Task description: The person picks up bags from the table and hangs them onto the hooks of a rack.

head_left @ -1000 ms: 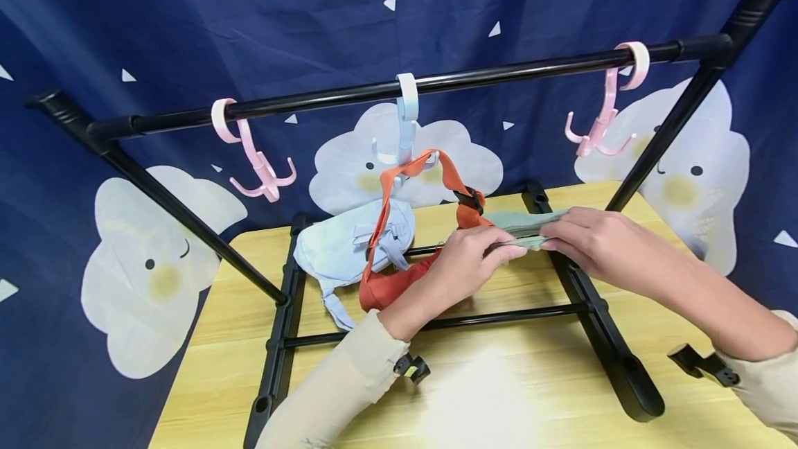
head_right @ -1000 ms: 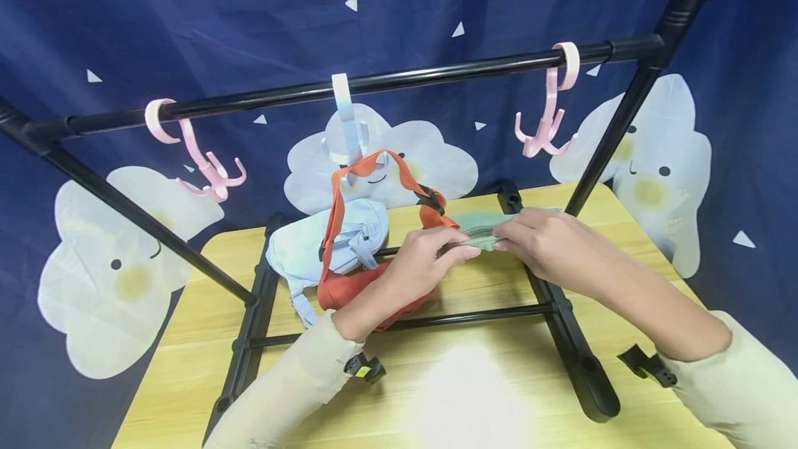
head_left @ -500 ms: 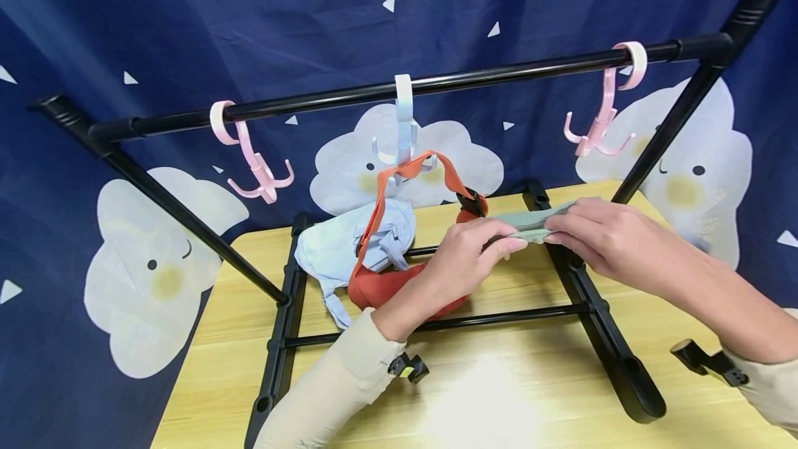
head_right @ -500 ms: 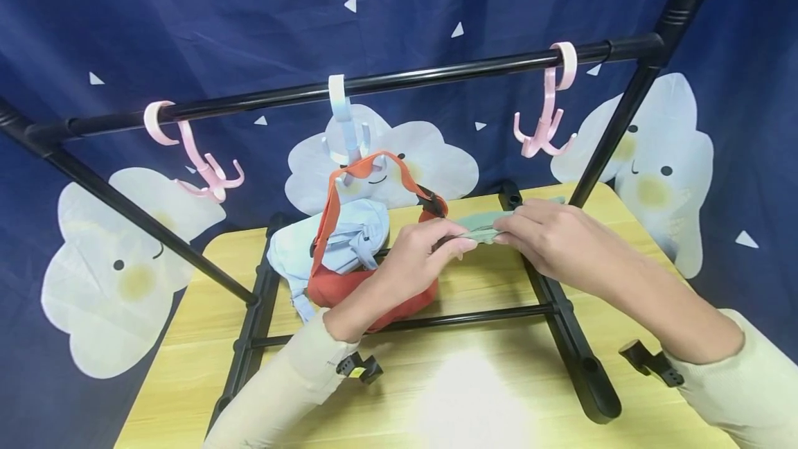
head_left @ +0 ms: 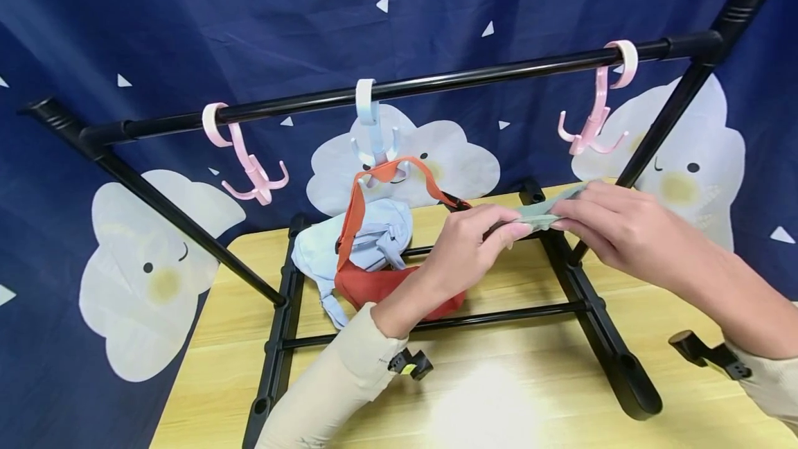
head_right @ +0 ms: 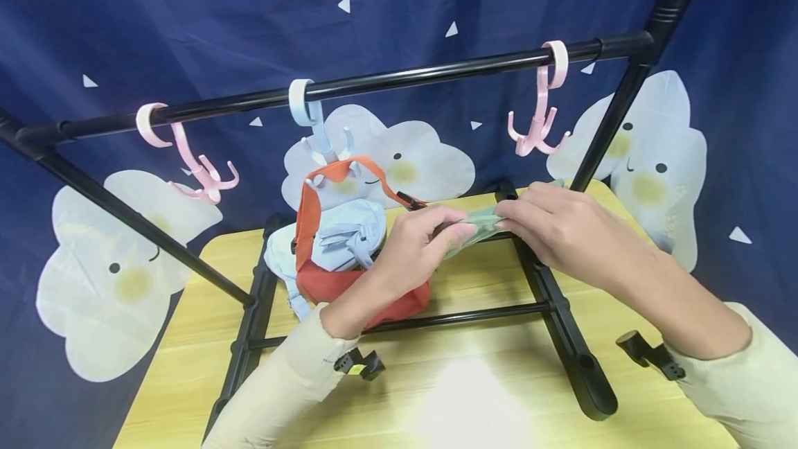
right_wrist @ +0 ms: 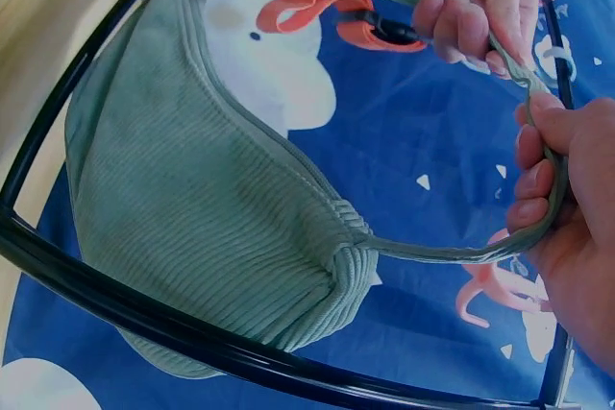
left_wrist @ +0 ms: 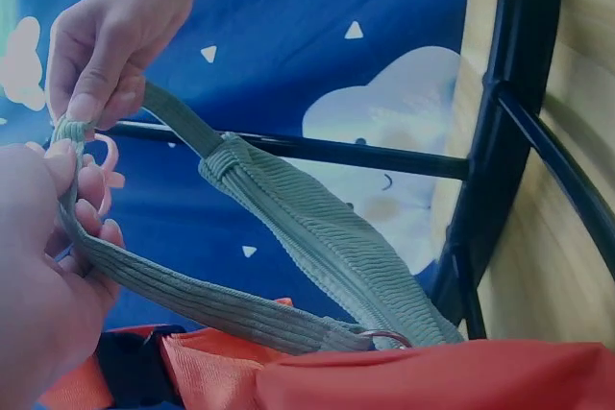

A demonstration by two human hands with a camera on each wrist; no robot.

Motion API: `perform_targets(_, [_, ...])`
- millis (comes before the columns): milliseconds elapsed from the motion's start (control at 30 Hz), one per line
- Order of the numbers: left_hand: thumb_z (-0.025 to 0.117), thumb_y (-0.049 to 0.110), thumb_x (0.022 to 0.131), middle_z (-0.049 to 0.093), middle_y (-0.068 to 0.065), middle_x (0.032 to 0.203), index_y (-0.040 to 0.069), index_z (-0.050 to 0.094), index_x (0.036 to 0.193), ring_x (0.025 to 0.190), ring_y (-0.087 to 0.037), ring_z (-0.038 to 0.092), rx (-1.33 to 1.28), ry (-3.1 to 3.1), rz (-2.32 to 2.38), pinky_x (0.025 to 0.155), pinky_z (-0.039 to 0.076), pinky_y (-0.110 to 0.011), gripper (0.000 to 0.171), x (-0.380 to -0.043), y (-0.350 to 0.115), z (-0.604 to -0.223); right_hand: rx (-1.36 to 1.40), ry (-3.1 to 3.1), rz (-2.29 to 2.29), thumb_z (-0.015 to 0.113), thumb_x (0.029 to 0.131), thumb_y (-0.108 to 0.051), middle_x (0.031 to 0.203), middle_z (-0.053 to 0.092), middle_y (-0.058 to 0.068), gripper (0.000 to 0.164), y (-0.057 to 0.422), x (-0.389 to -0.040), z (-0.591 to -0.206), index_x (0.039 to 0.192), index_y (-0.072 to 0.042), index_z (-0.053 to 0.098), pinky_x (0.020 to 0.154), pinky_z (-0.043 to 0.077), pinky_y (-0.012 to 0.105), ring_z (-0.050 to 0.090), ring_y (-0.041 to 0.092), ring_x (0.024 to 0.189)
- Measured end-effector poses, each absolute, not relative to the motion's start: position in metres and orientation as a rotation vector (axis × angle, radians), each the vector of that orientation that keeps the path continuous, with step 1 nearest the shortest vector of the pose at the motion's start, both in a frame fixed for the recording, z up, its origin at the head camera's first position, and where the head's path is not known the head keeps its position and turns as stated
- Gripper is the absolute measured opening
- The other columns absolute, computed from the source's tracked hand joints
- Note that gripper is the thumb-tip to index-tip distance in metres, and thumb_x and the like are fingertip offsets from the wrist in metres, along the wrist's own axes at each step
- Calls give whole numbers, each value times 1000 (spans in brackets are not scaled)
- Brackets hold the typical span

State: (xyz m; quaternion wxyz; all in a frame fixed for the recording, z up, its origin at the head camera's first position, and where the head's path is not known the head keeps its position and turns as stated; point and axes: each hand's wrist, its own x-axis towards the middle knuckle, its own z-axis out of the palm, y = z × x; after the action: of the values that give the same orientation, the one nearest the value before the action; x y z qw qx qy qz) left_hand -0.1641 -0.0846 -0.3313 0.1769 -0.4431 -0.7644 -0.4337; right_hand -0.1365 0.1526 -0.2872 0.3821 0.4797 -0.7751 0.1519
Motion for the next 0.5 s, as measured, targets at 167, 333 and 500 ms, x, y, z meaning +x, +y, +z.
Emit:
perform_targets(167, [69,17,100,65,2,81,8,73,103,68,-2,50,-1255,-2145,-1227,65,41,-10,11,-162,-83,-323,1195,-1953,382,44,113,-33,76,65,2,47,151,-132,-280,99,1,72,67,44,22,49,12,65])
perform_targets(333, [69,17,100,70,1,85,7,74,104,75,-4,57,-1256,-2107,-1209,72,44,-9,12,-160,-80,-316,1175,-1908,390,45,112,-33,73,64,3,47,151,-130,-276,98,3,72,62,44,22,47,12,63])
perform_targets(500, [69,16,100,75,-1,96,7,74,105,85,-8,65,-1258,-2070,-1184,82,50,-9,11,-159,-78,-308,1140,-1838,437,49,111,-32,71,64,7,46,149,-130,-273,96,5,72,59,42,22,47,15,61])
